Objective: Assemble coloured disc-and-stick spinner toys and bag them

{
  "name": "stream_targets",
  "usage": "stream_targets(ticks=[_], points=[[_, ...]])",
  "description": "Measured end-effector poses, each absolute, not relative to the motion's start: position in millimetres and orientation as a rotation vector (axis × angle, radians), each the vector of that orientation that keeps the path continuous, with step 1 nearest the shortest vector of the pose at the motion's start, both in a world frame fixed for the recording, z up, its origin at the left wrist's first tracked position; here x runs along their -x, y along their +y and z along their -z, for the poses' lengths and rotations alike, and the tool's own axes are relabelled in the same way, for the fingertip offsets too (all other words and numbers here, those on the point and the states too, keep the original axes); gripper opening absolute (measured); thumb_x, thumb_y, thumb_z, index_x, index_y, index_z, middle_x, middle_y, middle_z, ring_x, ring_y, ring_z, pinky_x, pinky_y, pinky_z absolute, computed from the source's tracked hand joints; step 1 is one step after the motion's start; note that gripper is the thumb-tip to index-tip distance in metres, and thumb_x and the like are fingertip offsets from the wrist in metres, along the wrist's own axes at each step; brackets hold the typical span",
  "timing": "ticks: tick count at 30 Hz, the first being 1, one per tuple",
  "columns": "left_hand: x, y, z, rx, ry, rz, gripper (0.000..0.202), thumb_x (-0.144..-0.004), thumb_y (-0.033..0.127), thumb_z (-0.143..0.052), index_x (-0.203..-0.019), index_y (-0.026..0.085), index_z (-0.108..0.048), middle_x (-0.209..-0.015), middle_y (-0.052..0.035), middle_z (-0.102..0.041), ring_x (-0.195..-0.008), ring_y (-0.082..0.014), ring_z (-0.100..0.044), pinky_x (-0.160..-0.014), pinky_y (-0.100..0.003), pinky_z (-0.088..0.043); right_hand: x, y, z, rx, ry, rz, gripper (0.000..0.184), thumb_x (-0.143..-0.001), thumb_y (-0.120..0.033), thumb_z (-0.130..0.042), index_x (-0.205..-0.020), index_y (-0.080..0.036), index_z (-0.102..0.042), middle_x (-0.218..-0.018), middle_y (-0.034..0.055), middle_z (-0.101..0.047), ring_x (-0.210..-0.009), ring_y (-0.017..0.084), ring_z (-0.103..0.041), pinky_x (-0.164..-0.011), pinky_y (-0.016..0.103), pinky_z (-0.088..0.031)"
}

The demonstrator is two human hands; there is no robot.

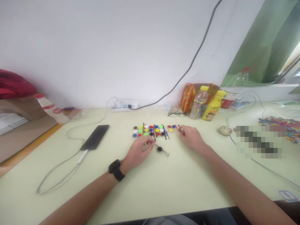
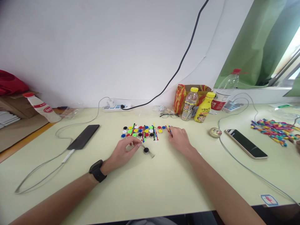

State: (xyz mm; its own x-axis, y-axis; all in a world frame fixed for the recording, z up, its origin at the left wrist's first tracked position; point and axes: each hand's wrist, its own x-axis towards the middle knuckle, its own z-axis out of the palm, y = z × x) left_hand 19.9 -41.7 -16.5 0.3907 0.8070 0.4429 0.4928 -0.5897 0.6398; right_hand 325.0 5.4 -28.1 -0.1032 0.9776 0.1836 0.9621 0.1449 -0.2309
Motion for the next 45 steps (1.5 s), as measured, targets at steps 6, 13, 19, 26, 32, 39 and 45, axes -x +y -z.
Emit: stream_targets(ticks=[6, 13, 19, 26, 32, 39, 45], points=[[-20, -41, 17, -2.241, 1.12, -1.05, 0.011, -0.1, 0.028, -0.061, -0.103, 0.024, -0.071, -0.098, -0.0025, -0.074, -0.086, -0.0182, -0.066, -0.081, -0.033, -0.053, -325, 5, 29, 1.885, -2.143, -0.065, 0.036, -0.09, -0.011, -0.051, -0.12, -0.021, -0.067, -0.1, 0.0083, -0.077, -0.091, 0.025, -0.066, -0.076, 0.033, -0.035], [-19, -42, 17, -2.244, 1.103, -1.049, 0.012, -0.1, 0.028, -0.06, -0.103, 0.024, -0.071, -0.099, -0.0032, -0.074, -0.087, -0.0188, -0.066, -0.082, -0.034, -0.053, -330, 6, 31, 1.902, -2.178, -0.024, 0.029, -0.094, -0.01, -0.047, -0.115, -0.018, -0.065, -0.107, 0.0135, -0.074, -0.1, 0.028, -0.066, -0.08, 0.034, -0.039], [-20, -42, 16, -2.246, 1.109, -1.055, 0.012, -0.1, 0.028, -0.06, -0.102, 0.024, -0.071, -0.098, -0.0034, -0.074, -0.086, -0.019, -0.066, -0.081, -0.034, -0.054, -339, 12, 35, 1.903, -2.024, 0.02, 0.026, -0.095, -0.01, -0.042, -0.111, -0.015, -0.062, -0.107, 0.0172, -0.069, -0.104, 0.031, -0.062, -0.084, 0.037, -0.042], [-19, -42, 17, -2.248, 1.11, -1.056, 0.011, -0.1, 0.028, -0.06, -0.102, 0.024, -0.071, -0.098, -0.0033, -0.074, -0.087, -0.0192, -0.066, -0.082, -0.034, -0.053, -338, 12, 27, 1.595, -1.692, -0.217, 0.015, -0.093, -0.023, -0.047, -0.098, -0.02, -0.06, -0.095, 0.0084, -0.071, -0.088, 0.024, -0.065, -0.08, 0.035, -0.047], [-19, -42, 17, -2.253, 1.107, -1.05, 0.01, -0.1, 0.027, -0.061, -0.103, 0.025, -0.07, -0.099, -0.0022, -0.074, -0.087, -0.0185, -0.066, -0.083, -0.034, -0.053, -331, 4, 11, 1.448, -1.645, -0.294, 0.018, -0.085, -0.037, -0.064, -0.087, -0.02, -0.068, -0.071, 0.0018, -0.066, -0.064, 0.018, -0.058, -0.064, 0.032, -0.045], [-20, -43, 16, -2.256, 1.094, -1.053, 0.013, -0.101, 0.029, -0.059, -0.103, 0.024, -0.07, -0.098, -0.004, -0.074, -0.088, -0.0197, -0.066, -0.082, -0.035, -0.054, -326, 0, 4, 1.325, -1.401, -0.676, 0.025, -0.081, -0.043, -0.07, -0.087, -0.019, -0.067, -0.082, 0.005, -0.072, -0.07, 0.02, -0.069, -0.067, 0.033, -0.055], [-20, -43, 16, -2.246, 1.118, -1.061, 0.011, -0.099, 0.028, -0.061, -0.102, 0.025, -0.071, -0.098, -0.0028, -0.074, -0.087, -0.0191, -0.066, -0.083, -0.035, -0.054, -321, -1, 4, 1.257, -1.37, -0.811, 0.023, -0.088, -0.037, -0.059, -0.097, -0.018, -0.069, -0.097, 0.0092, -0.076, -0.083, 0.021, -0.075, -0.08, 0.037, -0.06]])
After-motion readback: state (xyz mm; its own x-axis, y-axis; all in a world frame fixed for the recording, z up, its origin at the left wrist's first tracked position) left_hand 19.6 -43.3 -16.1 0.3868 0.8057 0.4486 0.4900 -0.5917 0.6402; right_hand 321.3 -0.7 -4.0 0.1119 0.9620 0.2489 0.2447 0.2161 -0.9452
